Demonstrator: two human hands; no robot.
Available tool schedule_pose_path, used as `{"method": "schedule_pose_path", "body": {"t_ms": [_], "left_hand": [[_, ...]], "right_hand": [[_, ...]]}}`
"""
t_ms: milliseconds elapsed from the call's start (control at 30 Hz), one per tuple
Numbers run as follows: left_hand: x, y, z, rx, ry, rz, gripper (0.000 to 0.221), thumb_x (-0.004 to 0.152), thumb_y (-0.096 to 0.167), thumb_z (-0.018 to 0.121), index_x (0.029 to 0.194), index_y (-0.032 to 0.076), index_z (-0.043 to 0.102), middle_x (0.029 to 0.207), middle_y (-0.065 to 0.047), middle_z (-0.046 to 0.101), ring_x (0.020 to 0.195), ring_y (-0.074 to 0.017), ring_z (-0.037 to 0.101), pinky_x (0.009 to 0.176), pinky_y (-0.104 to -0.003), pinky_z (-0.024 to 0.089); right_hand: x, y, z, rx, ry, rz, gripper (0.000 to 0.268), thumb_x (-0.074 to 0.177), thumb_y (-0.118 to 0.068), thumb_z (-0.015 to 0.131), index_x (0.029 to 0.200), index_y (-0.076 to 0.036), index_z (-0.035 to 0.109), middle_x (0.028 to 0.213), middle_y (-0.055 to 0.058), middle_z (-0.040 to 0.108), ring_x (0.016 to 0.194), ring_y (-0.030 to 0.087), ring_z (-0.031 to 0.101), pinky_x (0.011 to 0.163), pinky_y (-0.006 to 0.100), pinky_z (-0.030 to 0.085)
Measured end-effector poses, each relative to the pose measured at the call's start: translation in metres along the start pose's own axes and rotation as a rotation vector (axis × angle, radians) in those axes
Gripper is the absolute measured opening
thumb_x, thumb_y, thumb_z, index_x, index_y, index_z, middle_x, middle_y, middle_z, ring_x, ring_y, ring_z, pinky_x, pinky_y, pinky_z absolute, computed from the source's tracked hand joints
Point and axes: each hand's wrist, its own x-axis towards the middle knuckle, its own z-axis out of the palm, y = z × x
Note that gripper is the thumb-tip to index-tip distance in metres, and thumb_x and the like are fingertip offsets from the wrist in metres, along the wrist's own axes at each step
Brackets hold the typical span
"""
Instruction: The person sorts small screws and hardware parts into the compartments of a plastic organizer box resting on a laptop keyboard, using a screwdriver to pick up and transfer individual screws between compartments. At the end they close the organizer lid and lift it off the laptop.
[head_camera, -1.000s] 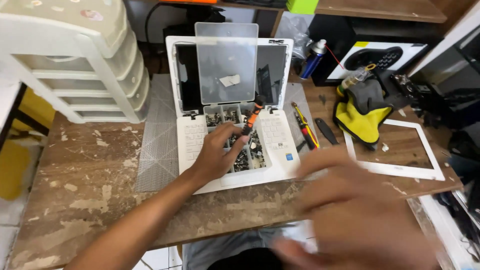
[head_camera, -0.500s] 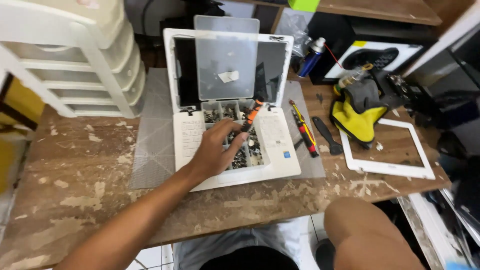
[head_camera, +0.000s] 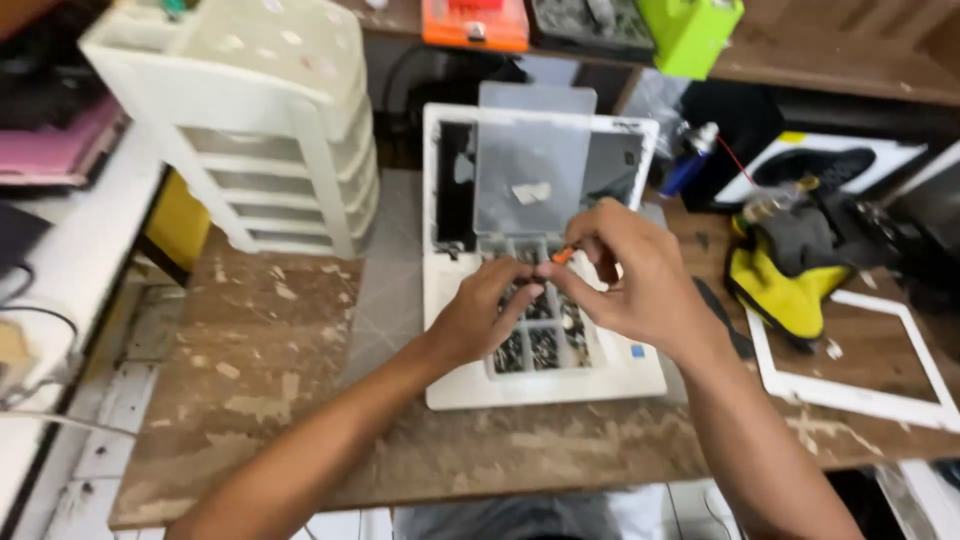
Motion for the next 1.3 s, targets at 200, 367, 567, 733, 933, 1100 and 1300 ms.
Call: {"method": "schedule_pose_path", "body": {"t_ms": [200,367,567,733,933,1100,1300], "left_hand": [[0.000,-0.045,-0.031,-0.072,0.022,-0.095,0.016,0.110,0.012,0.048,0.104,0.003,0.060,0.084,-0.011,0.061,0.085,-0.0300,0.070,0.077,-0.041,0.057],[-0.001,-0.075,-0.051,0.011,0.013,-0.100,0.019,0.111,0.021,0.049,0.106,0.007,0.060,0.091,-0.007,0.058,0.091,-0.0277,0.066,0.080,-0.041,0.054],[0.000,-0.078,-0.073,0.167,0.068,-0.055,0.016,0.106,0.023,0.056,0.104,0.009,0.064,0.120,-0.009,0.054,0.118,-0.0351,0.056,0.100,-0.048,0.047],[0.001,-0.079,-0.086,0.001,0.159,-0.160,0.040,0.112,0.039,0.039,0.128,0.011,0.061,0.142,-0.022,0.039,0.136,-0.0484,0.042,0.112,-0.059,0.037],[-0.003,-0.115,-0.095,-0.145,0.023,-0.561,0.052,0.105,0.017,0.041,0.153,-0.002,0.037,0.133,-0.038,0.053,0.123,-0.0550,0.058,0.103,-0.063,0.047],[-0.015,-0.186,-0.089,-0.229,-0.052,-0.570,0.047,0.081,0.010,0.063,0.127,0.008,0.069,0.106,-0.017,0.075,0.099,-0.0301,0.073,0.088,-0.044,0.058],[-0.010,-0.171,-0.098,-0.294,-0.088,-0.593,0.040,0.084,0.009,0.068,0.124,0.002,0.072,0.105,-0.021,0.076,0.097,-0.0250,0.072,0.083,-0.039,0.061]], "right_hand": [[-0.014,0.047,0.041,0.198,0.230,0.135,0.028,0.082,0.004,0.084,0.102,0.002,0.065,0.074,0.001,0.036,0.044,0.012,0.041,0.041,0.025,0.044],[0.002,0.049,0.071,0.401,0.078,0.345,0.046,0.083,0.003,0.080,0.119,0.000,0.052,0.087,0.009,0.050,0.056,0.017,0.055,0.050,0.033,0.049],[0.014,0.053,0.110,0.422,0.015,0.196,0.013,0.089,0.002,0.076,0.101,-0.002,0.074,0.090,0.012,0.065,0.078,0.022,0.065,0.072,0.035,0.052],[0.011,0.044,0.121,0.350,0.072,0.178,0.012,0.093,0.005,0.069,0.104,0.000,0.070,0.102,0.017,0.073,0.092,0.029,0.074,0.083,0.039,0.057],[-0.002,0.043,0.134,0.334,0.084,0.310,0.011,0.100,0.000,0.064,0.106,0.003,0.054,0.106,0.021,0.077,0.089,0.022,0.076,0.081,0.039,0.059],[-0.006,0.054,0.143,0.349,0.110,0.293,0.019,0.097,0.009,0.063,0.104,0.003,0.047,0.108,0.023,0.074,0.092,0.026,0.076,0.082,0.040,0.062],[-0.010,0.051,0.143,0.090,0.115,0.224,0.017,0.093,0.007,0.071,0.100,0.002,0.057,0.101,0.020,0.077,0.093,0.030,0.078,0.078,0.041,0.064]]}}
